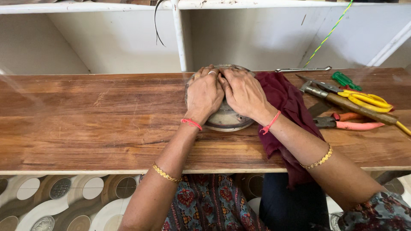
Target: The person wipes a circular metal part with a cloth, then uses a screwdriver and hammer to pry and separate the part into two pieces. The person then removes a rubber ring from one of the separated pieces.
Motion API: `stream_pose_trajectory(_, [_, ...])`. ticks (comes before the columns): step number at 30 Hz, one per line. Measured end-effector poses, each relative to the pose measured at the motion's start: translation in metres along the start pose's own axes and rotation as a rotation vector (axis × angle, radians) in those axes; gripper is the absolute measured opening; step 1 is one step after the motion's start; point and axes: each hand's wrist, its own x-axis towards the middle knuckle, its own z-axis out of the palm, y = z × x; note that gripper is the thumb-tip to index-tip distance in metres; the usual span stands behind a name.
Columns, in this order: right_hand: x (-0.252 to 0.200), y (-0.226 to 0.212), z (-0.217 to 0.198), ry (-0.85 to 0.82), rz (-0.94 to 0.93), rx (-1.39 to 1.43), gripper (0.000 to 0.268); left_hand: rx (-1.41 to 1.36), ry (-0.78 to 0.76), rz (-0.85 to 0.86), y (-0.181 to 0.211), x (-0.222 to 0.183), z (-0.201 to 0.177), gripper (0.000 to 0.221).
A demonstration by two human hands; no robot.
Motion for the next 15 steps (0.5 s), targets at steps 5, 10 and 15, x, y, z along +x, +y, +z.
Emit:
stream_pose_trajectory(5, [0.000,-0.001,0.001,0.017,-0.046,0.005,0.025,-0.007,-0.002,-0.001,0.002,-0.001,-0.002,0.035])
stream_pose_trajectory(10, [-0.007,0.011,-0.021,-0.020,-0.047,-0.178,0.036,-0.077,-0.022,-0.067,-0.001,0.000,-0.002,0.031])
stream_pose_trajectory(15, [-0.033,0.056,-0.069,-0.106,0.239,-0.263,0.065,-0.181,0.106,-0.140,-0.011,-0.002,-0.002,0.039])
